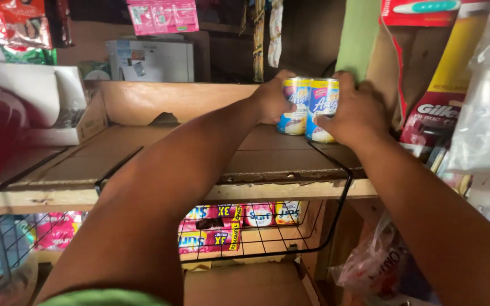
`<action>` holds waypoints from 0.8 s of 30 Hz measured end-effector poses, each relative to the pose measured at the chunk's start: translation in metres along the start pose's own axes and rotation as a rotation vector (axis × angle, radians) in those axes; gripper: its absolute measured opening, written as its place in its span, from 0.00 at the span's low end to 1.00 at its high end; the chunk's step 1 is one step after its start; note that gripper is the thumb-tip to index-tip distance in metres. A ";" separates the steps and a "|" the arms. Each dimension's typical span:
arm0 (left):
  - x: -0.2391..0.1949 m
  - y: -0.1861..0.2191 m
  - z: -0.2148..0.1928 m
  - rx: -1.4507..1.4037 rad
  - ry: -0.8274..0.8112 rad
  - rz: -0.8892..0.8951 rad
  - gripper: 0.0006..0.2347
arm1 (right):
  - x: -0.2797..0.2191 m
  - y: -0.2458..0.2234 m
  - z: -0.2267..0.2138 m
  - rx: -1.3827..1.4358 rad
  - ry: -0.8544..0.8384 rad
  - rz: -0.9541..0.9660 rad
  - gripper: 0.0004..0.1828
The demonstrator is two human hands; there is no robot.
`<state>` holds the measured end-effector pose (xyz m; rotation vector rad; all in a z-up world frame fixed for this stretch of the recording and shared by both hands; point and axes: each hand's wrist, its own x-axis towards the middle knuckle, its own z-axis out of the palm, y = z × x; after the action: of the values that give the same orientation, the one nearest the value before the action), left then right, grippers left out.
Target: Organizing various canned goods on a retail shelf.
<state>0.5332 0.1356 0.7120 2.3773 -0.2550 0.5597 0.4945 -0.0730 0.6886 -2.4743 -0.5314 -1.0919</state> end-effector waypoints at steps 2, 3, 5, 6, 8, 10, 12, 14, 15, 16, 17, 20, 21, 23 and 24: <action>0.000 -0.003 0.005 -0.031 0.024 0.021 0.38 | -0.002 0.002 0.000 0.002 0.013 0.005 0.51; -0.001 -0.006 0.008 -0.064 0.055 0.035 0.38 | -0.004 0.002 0.000 0.005 0.024 0.003 0.48; -0.002 -0.011 0.013 -0.068 0.109 0.081 0.41 | -0.007 0.001 0.000 0.005 0.037 -0.008 0.46; 0.000 -0.011 0.016 -0.070 0.161 0.137 0.44 | -0.008 0.002 -0.001 0.002 0.059 -0.015 0.44; -0.011 0.001 0.021 -0.126 0.140 0.098 0.43 | -0.012 0.002 -0.004 0.009 0.080 -0.014 0.44; -0.013 0.006 0.026 -0.183 0.119 0.057 0.43 | -0.015 0.003 -0.006 0.016 0.100 -0.016 0.43; -0.006 0.003 0.028 -0.227 -0.021 0.032 0.47 | -0.015 0.002 -0.006 0.038 0.120 -0.029 0.42; 0.010 -0.013 0.035 -0.138 -0.099 0.002 0.47 | -0.015 0.003 -0.006 0.051 0.112 -0.036 0.43; 0.017 -0.021 0.039 -0.050 -0.179 -0.027 0.47 | -0.016 0.004 -0.006 0.062 0.103 -0.042 0.43; 0.029 -0.034 0.045 -0.051 -0.184 -0.029 0.47 | -0.017 0.005 -0.005 0.062 0.100 -0.038 0.43; 0.040 -0.047 0.052 0.000 -0.118 0.103 0.42 | -0.018 0.007 -0.005 0.087 0.081 -0.058 0.45; 0.029 -0.035 0.045 0.144 -0.086 0.190 0.32 | -0.022 0.008 -0.006 0.112 0.061 -0.100 0.49; 0.019 -0.022 0.037 0.240 -0.113 0.144 0.26 | -0.022 0.008 -0.008 0.116 0.063 -0.127 0.52; 0.005 -0.014 0.037 0.279 -0.147 0.133 0.22 | -0.021 0.011 -0.007 0.097 0.066 -0.118 0.53; -0.004 -0.012 0.036 0.321 -0.173 0.114 0.19 | -0.020 0.011 -0.005 0.085 0.066 -0.119 0.56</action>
<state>0.5456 0.1209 0.6788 2.7414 -0.4062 0.4757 0.4840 -0.0882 0.6740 -2.3505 -0.6983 -1.1664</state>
